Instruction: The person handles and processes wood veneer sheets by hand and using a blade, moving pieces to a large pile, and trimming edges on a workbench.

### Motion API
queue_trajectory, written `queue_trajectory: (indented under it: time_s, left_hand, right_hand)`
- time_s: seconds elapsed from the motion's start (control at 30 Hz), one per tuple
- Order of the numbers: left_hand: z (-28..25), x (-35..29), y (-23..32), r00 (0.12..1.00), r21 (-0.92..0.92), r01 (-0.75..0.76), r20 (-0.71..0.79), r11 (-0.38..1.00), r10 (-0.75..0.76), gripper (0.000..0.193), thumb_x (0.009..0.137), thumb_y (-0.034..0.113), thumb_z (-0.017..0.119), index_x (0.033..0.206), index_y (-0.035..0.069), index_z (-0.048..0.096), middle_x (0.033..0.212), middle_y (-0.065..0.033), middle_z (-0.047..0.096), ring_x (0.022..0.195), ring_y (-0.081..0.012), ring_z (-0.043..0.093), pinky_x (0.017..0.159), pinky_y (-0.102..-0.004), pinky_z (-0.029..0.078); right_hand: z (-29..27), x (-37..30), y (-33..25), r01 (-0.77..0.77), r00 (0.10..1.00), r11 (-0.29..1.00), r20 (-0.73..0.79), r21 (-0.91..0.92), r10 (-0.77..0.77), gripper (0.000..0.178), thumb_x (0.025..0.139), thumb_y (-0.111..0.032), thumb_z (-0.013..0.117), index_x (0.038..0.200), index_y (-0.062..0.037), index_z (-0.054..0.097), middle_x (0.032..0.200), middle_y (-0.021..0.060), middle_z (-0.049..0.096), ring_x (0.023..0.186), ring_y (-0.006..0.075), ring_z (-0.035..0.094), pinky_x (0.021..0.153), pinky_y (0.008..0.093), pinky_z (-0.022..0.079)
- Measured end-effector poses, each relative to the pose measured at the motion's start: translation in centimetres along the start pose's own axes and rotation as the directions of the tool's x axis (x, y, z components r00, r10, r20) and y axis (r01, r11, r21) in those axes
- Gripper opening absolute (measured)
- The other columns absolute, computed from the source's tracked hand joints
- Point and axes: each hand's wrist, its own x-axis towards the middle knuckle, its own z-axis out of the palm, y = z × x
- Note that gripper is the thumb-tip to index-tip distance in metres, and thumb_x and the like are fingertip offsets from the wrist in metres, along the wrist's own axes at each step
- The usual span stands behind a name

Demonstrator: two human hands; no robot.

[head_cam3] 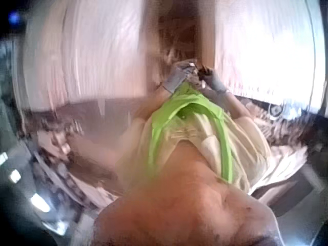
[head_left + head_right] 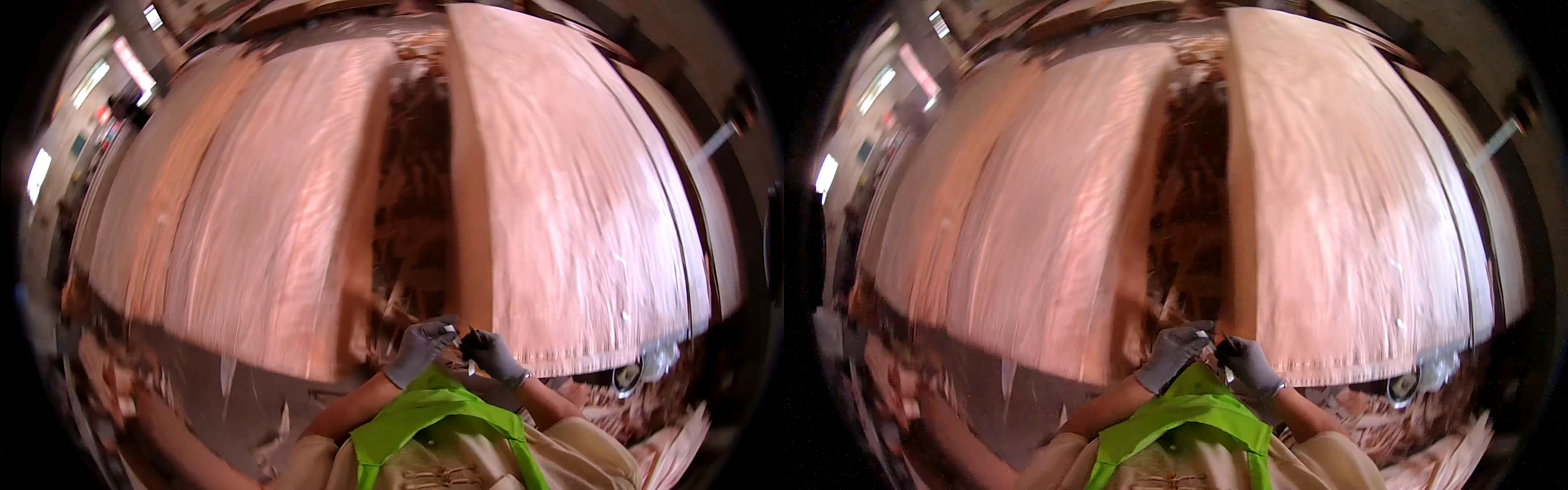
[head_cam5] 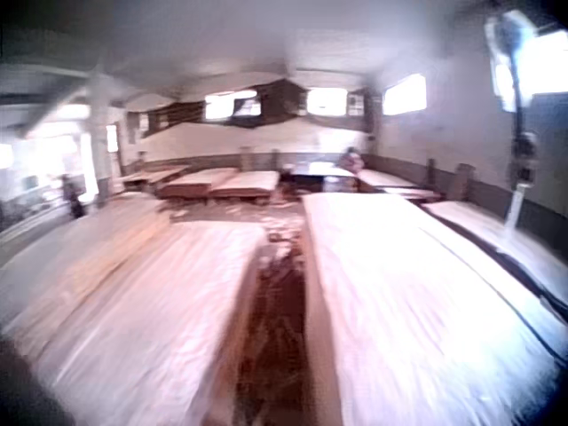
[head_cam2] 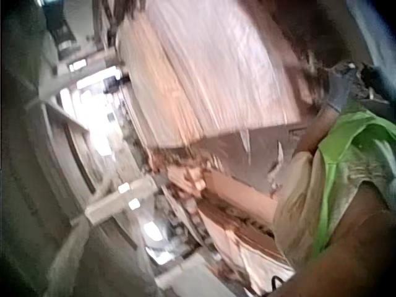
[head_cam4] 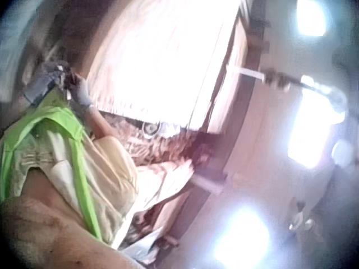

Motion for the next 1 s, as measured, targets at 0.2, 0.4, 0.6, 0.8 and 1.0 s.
queue_trajectory:
  time_s: [0.2,0.4,0.6,0.8,1.0]
  left_hand:
    - [0.5,11.1,6.5,0.984,0.397,-0.077,0.180,0.914,0.005,0.033,0.083,-0.003,0.060,0.116,-0.002,0.056,0.095,-0.0042,0.064,0.085,-0.0101,0.060,0.079,-0.0243,0.050]
    - [-0.5,25.7,11.5,0.898,0.483,-0.425,0.335,0.766,0.287,0.032,0.083,0.003,0.061,0.114,-0.001,0.055,0.110,-0.0087,0.061,0.094,-0.0116,0.059,0.082,-0.0242,0.048]
    - [2.0,37.7,11.5,0.676,0.657,-0.737,0.712,0.159,0.190,0.039,0.083,0.017,0.059,0.119,0.002,0.052,0.114,-0.0167,0.058,0.098,-0.0292,0.060,0.084,-0.0350,0.049]
    - [10.5,53.5,10.2,0.401,0.384,-0.905,0.914,-0.182,-0.067,0.049,0.085,0.027,0.054,0.128,0.005,0.045,0.134,-0.0151,0.043,0.120,-0.0302,0.044,0.096,-0.0409,0.037]
    - [17.4,70.6,8.3,0.115,0.052,-0.950,0.975,-0.308,-0.189,0.047,0.085,0.023,0.050,0.129,0.007,0.045,0.138,-0.0138,0.040,0.125,-0.0273,0.040,0.098,-0.0411,0.034]
  right_hand:
    - [-3.3,5.9,-3.5,0.171,0.953,0.974,-0.277,0.149,-0.125,0.011,0.086,-0.011,0.062,0.083,-0.0002,0.060,0.069,-0.0001,0.058,0.065,0.0070,0.052,0.060,0.0241,0.044]
    - [-9.2,13.0,-3.1,0.146,0.876,0.956,-0.482,0.255,-0.005,0.006,0.080,-0.002,0.057,0.085,-0.0002,0.060,0.071,-0.0019,0.059,0.067,0.0065,0.050,0.062,0.0252,0.044]
    - [-14.1,14.5,-4.4,0.210,0.699,0.932,-0.712,0.294,0.067,0.009,0.085,-0.010,0.060,0.088,-0.0010,0.061,0.071,-0.0002,0.059,0.063,0.0085,0.054,0.059,0.0258,0.046]
    - [-23.2,20.1,-4.8,0.272,0.385,0.863,-0.870,0.427,0.309,0.008,0.080,-0.006,0.064,0.084,0.0000,0.062,0.068,0.0011,0.058,0.056,0.0102,0.053,0.050,0.0254,0.043]
    - [-35.0,29.5,-6.6,0.341,0.144,0.840,-0.906,0.422,0.397,0.015,0.083,-0.018,0.064,0.086,-0.0039,0.062,0.059,0.0024,0.056,0.041,0.0082,0.043,0.037,0.0229,0.032]
